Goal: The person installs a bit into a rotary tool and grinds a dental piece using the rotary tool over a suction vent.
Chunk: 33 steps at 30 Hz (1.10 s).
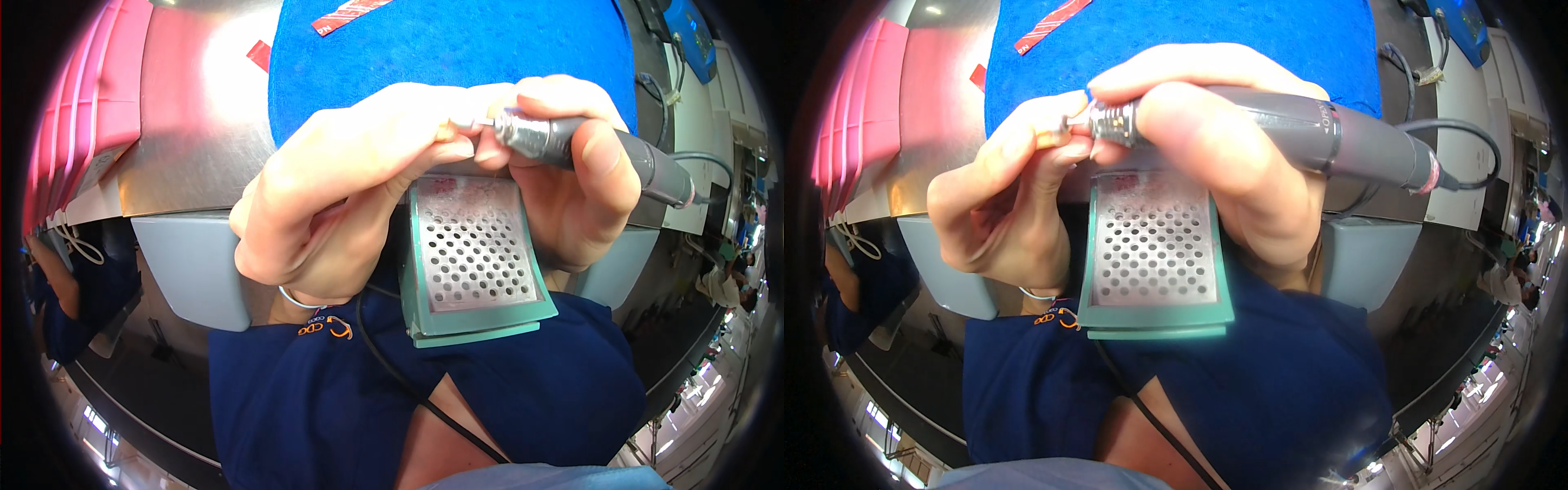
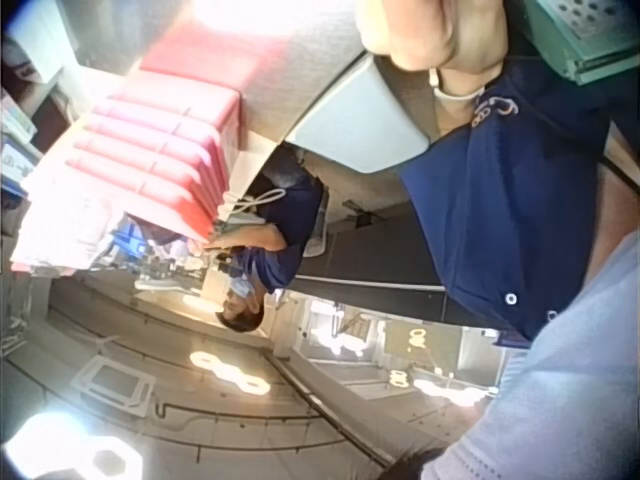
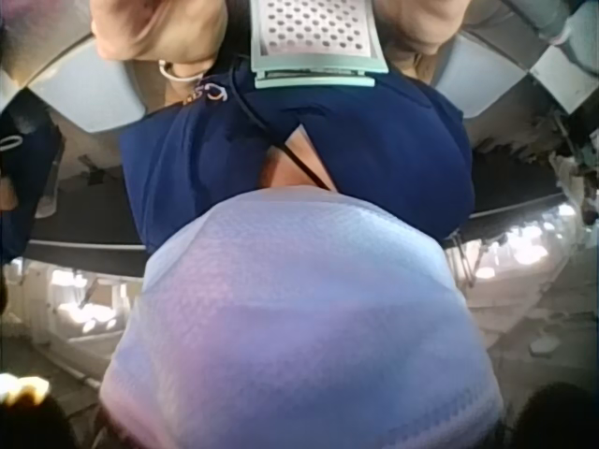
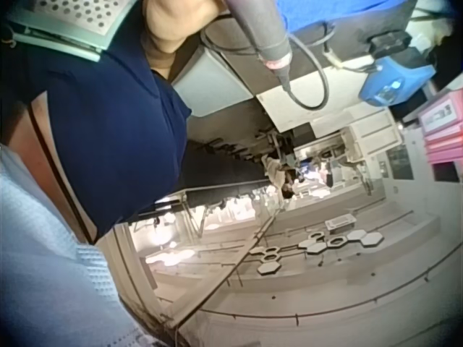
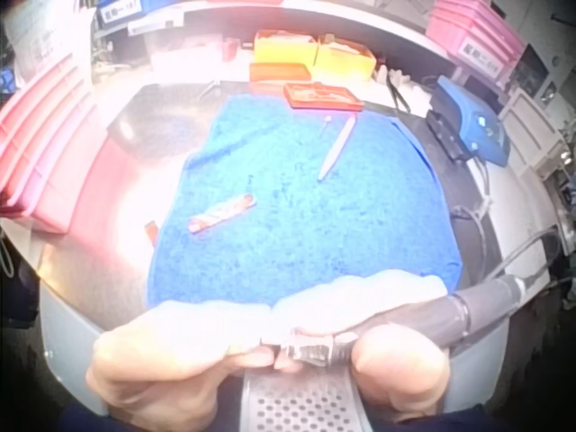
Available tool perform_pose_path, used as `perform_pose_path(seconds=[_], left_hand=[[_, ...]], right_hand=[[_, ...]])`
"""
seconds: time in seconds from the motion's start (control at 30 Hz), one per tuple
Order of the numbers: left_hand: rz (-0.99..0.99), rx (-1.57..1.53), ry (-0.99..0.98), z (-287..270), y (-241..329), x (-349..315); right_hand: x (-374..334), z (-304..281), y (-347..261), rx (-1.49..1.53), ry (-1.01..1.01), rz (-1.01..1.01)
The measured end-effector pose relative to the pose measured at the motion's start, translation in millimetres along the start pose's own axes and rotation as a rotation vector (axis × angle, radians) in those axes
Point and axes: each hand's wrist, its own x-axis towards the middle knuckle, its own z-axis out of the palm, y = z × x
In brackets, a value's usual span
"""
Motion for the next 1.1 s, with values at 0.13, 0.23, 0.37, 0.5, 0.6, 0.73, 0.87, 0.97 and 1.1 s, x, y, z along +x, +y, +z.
perform_pose_path(seconds=[0.13, 0.23, 0.37, 0.5, 0.6, 0.73, 0.87, 0.97, 1.1], left_hand=[[-0.032, -0.004, -0.003, 0.5, 2.3, 0.1], [-0.009, -0.065, 0.011, 1.5, 0.5, 0.9], [-0.031, -0.076, 0.039, 4.2, 2.7, 0.1], [-0.029, -0.022, 0.037, 3.5, 3.3, 0.3], [0.002, -0.022, 0.039, 3.6, 0.0, 0.0], [-0.036, -0.032, 0.077, 5.7, 2.9, -0.9], [-0.046, 0.009, 0.043, 3.7, 5.9, 0.9], [-0.066, -0.024, 0.054, 6.1, 7.5, 1.2], [-0.066, 0.017, 0.005, 1.1, 7.2, 0.6]], right_hand=[[-1.0, -3.5, -0.4, 0.013, -0.027, 0.015], [-0.7, -1.7, -1.4, 0.006, -0.032, 0.024], [-0.8, -2.7, 0.8, 0.024, -0.029, 0.010], [-1.4, -1.0, 1.5, 0.049, 0.003, -0.003], [-1.4, 0.7, 2.6, 0.013, 0.044, -0.019], [-1.2, -3.8, -1.8, -0.029, -0.026, 0.020], [-1.0, -1.8, -0.4, -0.049, -0.003, -0.003], [-0.3, -5.8, 2.1, -0.004, -0.048, -0.011], [-1.2, -3.5, 0.7, -0.008, -0.034, -0.003]])
